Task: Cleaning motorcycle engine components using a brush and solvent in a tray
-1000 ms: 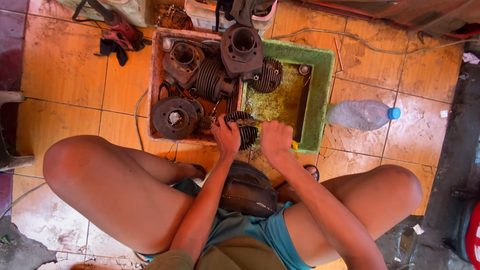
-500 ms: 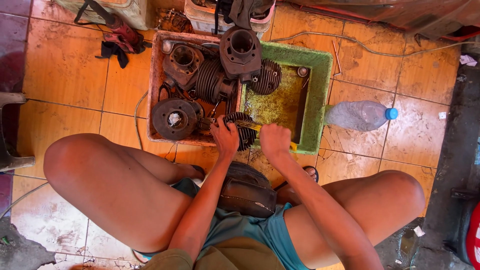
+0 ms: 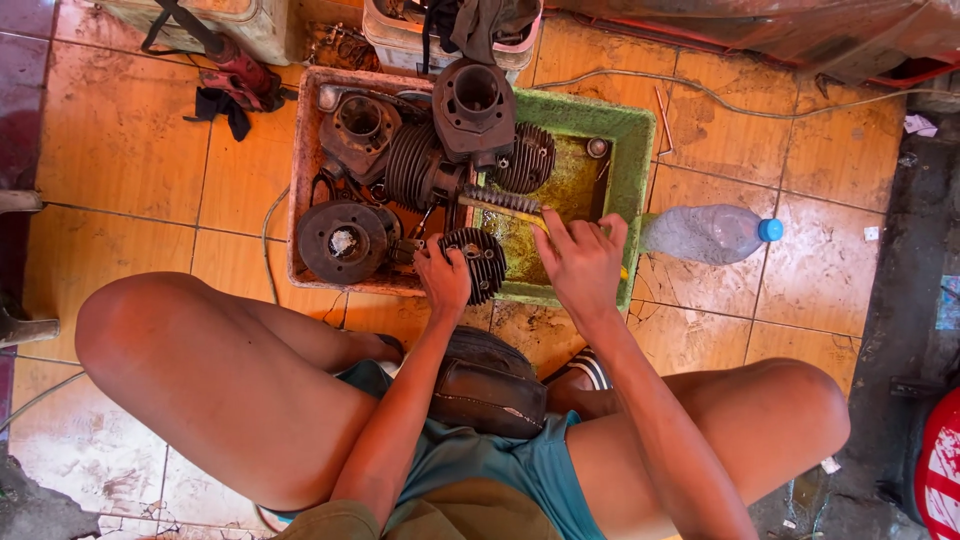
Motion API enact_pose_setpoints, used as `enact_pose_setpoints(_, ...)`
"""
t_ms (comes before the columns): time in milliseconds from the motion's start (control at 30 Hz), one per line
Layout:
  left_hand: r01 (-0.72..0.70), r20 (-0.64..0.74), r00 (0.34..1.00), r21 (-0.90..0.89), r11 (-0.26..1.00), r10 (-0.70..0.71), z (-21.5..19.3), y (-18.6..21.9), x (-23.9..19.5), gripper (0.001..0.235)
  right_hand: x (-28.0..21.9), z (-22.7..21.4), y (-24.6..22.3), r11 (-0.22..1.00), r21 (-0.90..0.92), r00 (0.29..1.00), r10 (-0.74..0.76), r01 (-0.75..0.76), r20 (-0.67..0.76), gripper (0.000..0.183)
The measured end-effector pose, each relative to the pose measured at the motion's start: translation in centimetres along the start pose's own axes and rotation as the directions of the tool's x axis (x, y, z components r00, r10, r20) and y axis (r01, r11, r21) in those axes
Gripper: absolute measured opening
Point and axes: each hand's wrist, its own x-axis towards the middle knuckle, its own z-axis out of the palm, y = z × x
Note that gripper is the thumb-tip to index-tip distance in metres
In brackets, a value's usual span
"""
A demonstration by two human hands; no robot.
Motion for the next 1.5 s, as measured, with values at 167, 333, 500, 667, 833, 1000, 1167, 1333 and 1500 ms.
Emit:
enact_pose_setpoints(167, 0.011, 0.0, 1.0, -0.011, 1.0, -0.011, -0.2, 0.2, -0.1, 0.041, -0.9, -1.2, 0.0, 0.997, 0.072, 0.997, 0.033, -0.028, -0.067, 0.027)
enact_pose_setpoints(333, 0.015, 0.01, 1.0, -0.023, 1.0, -0.015, -0.1, 0.1, 0.1, 0.041, -1.9, -1.1, 0.9, 0.992, 0.126, 0.988, 0.004, 0.016, -0.154, 0.032)
enact_pose_setpoints(500, 0.014, 0.007, 1.0, -0.022, 1.0, -0.014, 0.0, 0.0, 0.2, 0.04, -2.1, -1.5, 0.7, 0.989, 0.149, 0.979, 0.009, 0.022, -0.202, 0.03)
enact_pose_setpoints(667, 0.016, 0.012, 1.0, -0.029, 0.999, -0.015, 0.0, -0.1, 0.1, 0.04, -1.8, -2.0, 0.4, 0.98, 0.2, 0.979, 0.035, 0.006, -0.202, 0.026)
enact_pose_setpoints(833, 0.022, 0.014, 1.0, -0.044, 0.999, -0.021, -0.1, 0.1, 0.2, 0.04, -1.3, -2.6, 0.0, 0.97, 0.241, 0.98, 0.069, -0.022, -0.188, 0.023)
enact_pose_setpoints(1000, 0.028, 0.019, 0.999, -0.05, 0.998, -0.027, 0.5, -0.9, 0.4, 0.04, -3.4, -0.2, 0.6, 0.898, 0.3, 0.947, 0.309, -0.321, 0.087, 0.017)
enact_pose_setpoints(1167, 0.01, 0.006, 1.0, -0.071, 0.997, -0.01, 0.2, -0.8, 0.2, 0.038, -5.8, 1.2, 0.6, 0.414, 0.184, 0.385, 0.479, -0.892, 0.789, 0.045)
enact_pose_setpoints(1333, 0.019, 0.021, 1.0, -0.081, 0.997, -0.017, 0.1, -1.0, 0.4, 0.038, -8.8, 3.6, -0.3, 0.27, 0.066, 0.146, 0.287, -0.961, 0.947, 0.061)
enact_pose_setpoints(1500, 0.018, 0.031, 0.999, -0.098, 0.995, -0.015, 0.0, -0.9, 0.6, 0.04, -12.7, 8.4, 0.5, 0.37, 0.151, 0.265, 0.282, -0.917, 0.922, 0.067)
